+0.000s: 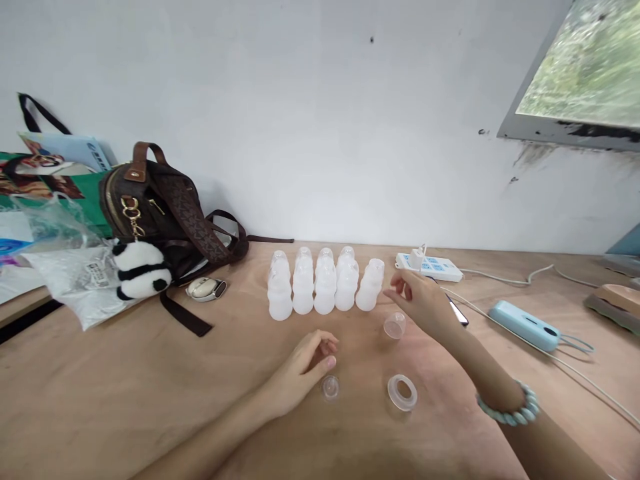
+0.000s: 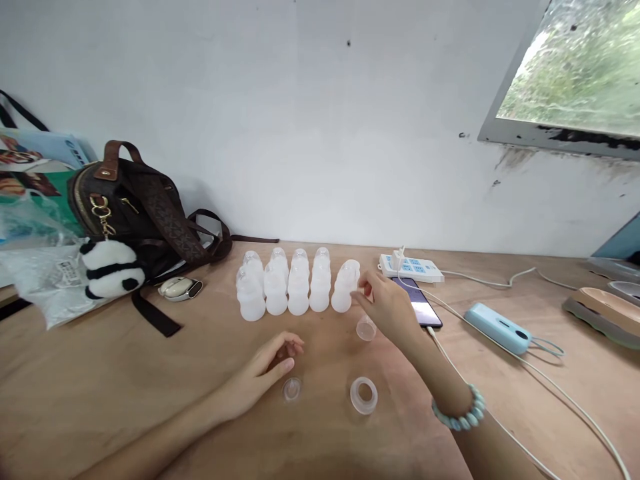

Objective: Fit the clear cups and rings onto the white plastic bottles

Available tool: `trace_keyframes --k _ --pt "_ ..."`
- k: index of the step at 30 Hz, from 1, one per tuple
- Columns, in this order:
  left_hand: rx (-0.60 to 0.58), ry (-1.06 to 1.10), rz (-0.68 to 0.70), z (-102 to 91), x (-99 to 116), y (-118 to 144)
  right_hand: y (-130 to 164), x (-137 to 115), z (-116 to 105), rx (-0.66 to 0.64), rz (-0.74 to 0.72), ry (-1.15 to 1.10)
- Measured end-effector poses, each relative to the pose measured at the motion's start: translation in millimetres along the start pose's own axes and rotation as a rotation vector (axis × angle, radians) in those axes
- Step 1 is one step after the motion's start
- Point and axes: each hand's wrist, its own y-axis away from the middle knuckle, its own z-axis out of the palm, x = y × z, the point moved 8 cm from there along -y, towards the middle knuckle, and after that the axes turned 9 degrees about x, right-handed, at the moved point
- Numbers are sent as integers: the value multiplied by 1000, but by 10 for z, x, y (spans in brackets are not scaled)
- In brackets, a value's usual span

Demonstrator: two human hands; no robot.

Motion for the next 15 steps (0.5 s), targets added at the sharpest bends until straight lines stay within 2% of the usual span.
trace_keyframes --k 4,5,7,9,11,13,15 --pt "-174 -117 71 25 94 8 514 -268 41 -507 -75 128" --pt "-198 -155 89 24 113 9 669 -301 84 -601 -86 162" --pt "-239 -226 133 37 150 12 916 -329 179 -703 -118 251" --pt "-262 -284 176 66 173 14 1058 -324 283 -752 -121 295" --pt "-230 -321 177 76 163 -7 1082 -359 358 -755 -134 253" --pt "-139 -327 143 51 129 -49 984 -463 371 -666 -187 174" --pt "-43 -310 113 15 94 -86 829 -626 328 -488 -273 76"
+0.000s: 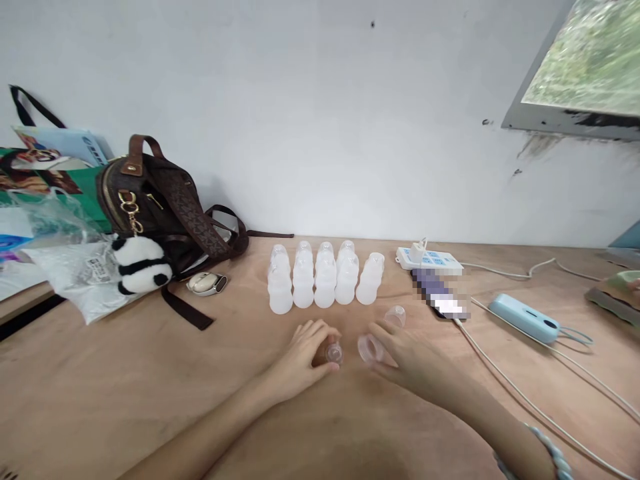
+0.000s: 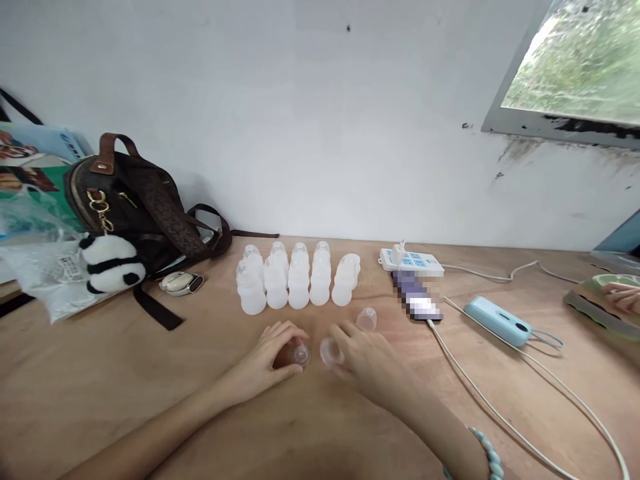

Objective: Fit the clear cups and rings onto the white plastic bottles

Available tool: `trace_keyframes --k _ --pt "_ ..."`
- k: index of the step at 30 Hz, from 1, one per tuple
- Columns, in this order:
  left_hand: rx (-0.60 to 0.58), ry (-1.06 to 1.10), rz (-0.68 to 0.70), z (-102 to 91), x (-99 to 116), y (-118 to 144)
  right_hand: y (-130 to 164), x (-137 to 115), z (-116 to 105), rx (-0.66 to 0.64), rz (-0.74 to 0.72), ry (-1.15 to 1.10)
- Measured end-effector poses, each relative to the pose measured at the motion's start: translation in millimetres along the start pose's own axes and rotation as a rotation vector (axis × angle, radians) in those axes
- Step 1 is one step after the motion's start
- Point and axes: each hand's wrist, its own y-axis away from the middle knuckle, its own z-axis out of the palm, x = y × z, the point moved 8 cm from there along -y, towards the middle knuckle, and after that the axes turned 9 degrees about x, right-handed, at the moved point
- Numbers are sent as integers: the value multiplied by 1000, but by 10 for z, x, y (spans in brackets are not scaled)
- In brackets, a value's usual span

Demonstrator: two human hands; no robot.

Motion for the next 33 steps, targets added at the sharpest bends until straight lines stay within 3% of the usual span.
trace_keyframes --k 3,8,10,15,19,25,29,33 --pt "56 36 -18 -6 -50 -19 -158 -182 -51 195 -127 -101" --pt "57 66 -16 -13 -119 -9 -256 -277 354 81 -170 -148" --pt "58 69 -5 -19 -126 -6 -254 -227 408 73 -137 -192" --pt "58 71 -2 -18 -119 -16 -240 -108 281 152 -64 -340" --pt "40 22 16 -7 -73 -27 -244 -150 288 204 -75 -386" --pt "-3 -44 30 27 -1 -17 -228 -331 357 342 -254 -306" --pt "-27 -103 57 58 20 6 -148 -447 269 518 -432 -134" --pt "-18 -84 82 60 31 3 -100 -499 136 596 -499 -49"
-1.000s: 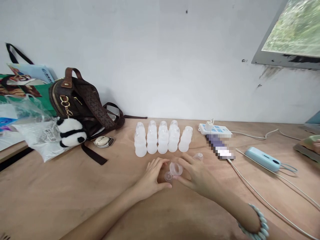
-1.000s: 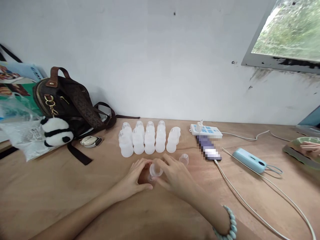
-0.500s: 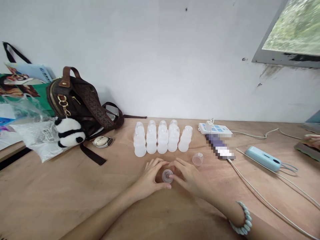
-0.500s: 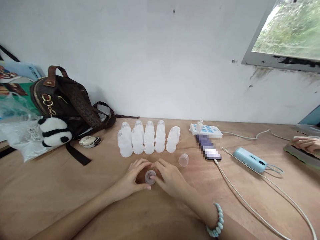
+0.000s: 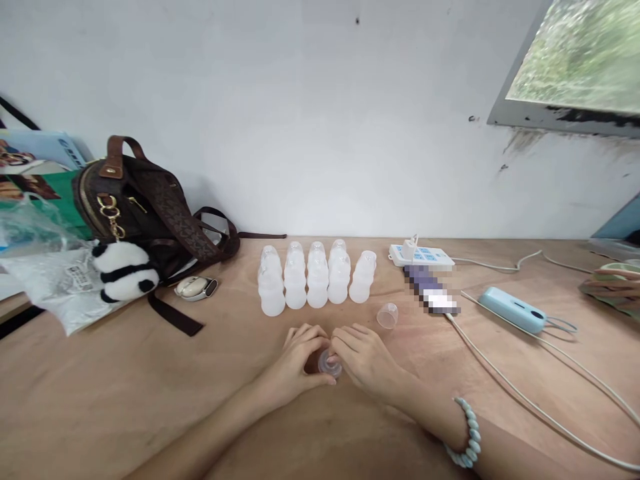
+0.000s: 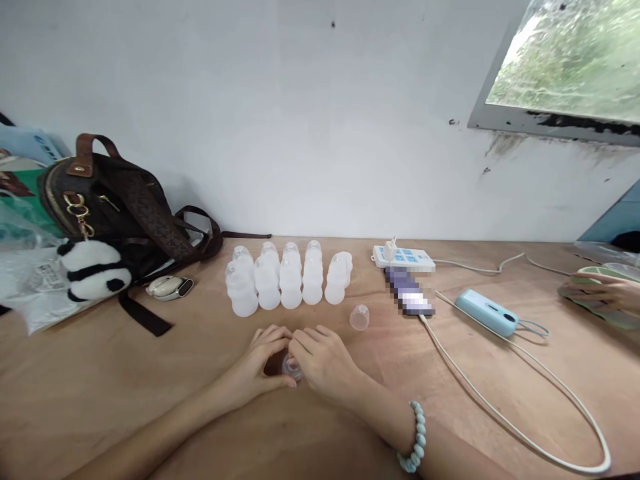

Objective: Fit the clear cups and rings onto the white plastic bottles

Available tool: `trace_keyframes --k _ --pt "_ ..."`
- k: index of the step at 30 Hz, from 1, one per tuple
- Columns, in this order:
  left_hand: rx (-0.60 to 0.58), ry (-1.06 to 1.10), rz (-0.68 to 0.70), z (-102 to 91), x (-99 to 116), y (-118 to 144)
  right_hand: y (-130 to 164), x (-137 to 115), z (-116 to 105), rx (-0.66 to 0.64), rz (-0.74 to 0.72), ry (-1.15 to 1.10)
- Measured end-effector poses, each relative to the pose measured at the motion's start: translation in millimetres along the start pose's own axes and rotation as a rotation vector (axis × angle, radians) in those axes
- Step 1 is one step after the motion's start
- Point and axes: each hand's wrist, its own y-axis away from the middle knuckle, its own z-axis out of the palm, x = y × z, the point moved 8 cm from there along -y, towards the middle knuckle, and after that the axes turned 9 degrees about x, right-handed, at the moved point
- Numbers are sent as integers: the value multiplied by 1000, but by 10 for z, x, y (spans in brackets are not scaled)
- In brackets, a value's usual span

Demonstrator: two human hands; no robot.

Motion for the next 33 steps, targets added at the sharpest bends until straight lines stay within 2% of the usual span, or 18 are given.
trace_keyframes --k 4,7,12,15,17,19,21,25,27,30,33 --pt "-3 42 -13 -8 23 -13 -33 10 -84 10 -3 32" --pt "-7 45 -15 -10 44 -16 -12 28 -52 -7 12 5" --pt "-3 12 -30 2 6 -17 22 117 84 -135 188 -173" --pt "-9 2 -39 13 -33 -10 14 214 23 -134 292 -256" --pt "-8 0 -37 11 -46 0 14 428 -117 -36 410 -233" --pt "0 2 -34 1 -46 12 43 781 -304 91 577 -117" --pt "1 5 -37 -7 -38 22 59 1163 -442 137 705 16" --pt "-8 1 -36 -13 -3 31 -66 1749 -525 144 741 91" --pt "-15 -2 -35 -11 9 31 -110 1916 -474 134 739 78" --pt "-25 -6 -38 -10 14 30 -79 2031 -374 136 740 41" --pt "-36 6 -38 -13 13 33 39 2107 -411 214 763 16"
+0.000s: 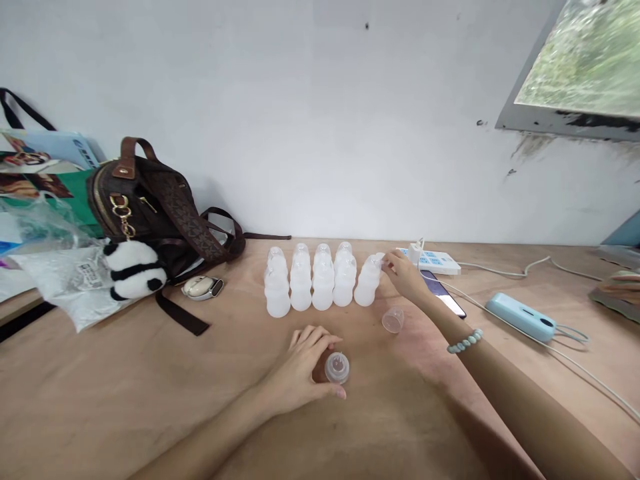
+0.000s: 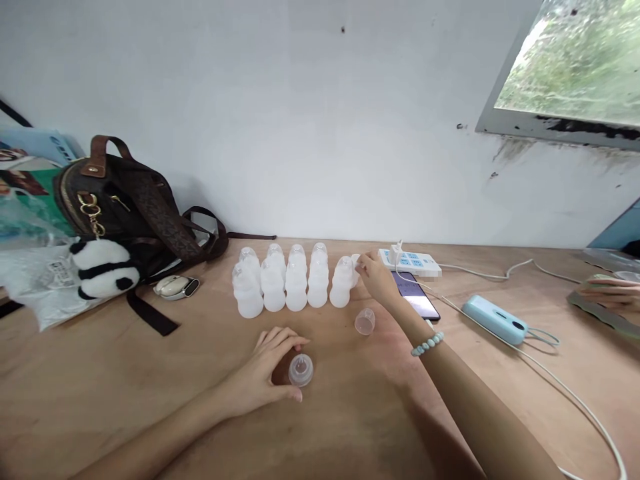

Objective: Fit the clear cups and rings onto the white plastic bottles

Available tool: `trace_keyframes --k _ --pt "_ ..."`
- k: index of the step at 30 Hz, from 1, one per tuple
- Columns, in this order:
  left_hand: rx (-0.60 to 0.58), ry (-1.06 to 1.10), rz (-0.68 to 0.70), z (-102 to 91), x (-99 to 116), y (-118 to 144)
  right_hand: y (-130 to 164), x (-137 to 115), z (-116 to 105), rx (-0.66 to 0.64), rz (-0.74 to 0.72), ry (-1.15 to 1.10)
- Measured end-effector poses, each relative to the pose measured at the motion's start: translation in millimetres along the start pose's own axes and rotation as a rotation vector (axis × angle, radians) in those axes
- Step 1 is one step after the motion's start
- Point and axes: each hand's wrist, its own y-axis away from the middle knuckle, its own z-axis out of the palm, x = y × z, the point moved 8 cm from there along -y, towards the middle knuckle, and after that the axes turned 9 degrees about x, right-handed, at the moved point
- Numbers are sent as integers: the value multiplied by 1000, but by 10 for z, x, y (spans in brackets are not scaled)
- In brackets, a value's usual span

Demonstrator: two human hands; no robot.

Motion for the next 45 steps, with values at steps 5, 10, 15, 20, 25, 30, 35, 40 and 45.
trace_keyframes --k 5,10,15,20,25,30,35,40,45 --pt "89 133 16 -57 -20 24 73 128 -498 365 118 -94" --pt "357 284 56 -190 -53 75 531 -311 -518 383 193 -520" --pt "460 310 77 -277 -46 116 1138 -1030 76 -182 173 -664" --pt "628 333 -85 -433 -211 146 1357 -1096 280 -435 240 -478" --pt "731 386 -129 -521 -291 129 1500 -1237 423 -713 -152 -121" --pt "711 418 -175 -558 -290 81 1391 -1203 382 -586 -135 -331" --pt "642 639 -333 -483 -397 54 1167 -887 225 -261 117 -587" --pt "574 969 -398 -373 -437 14 1149 -913 132 -196 67 -754" --pt "484 1096 -477 -285 -405 4 1130 -1047 -47 -84 -92 -674"
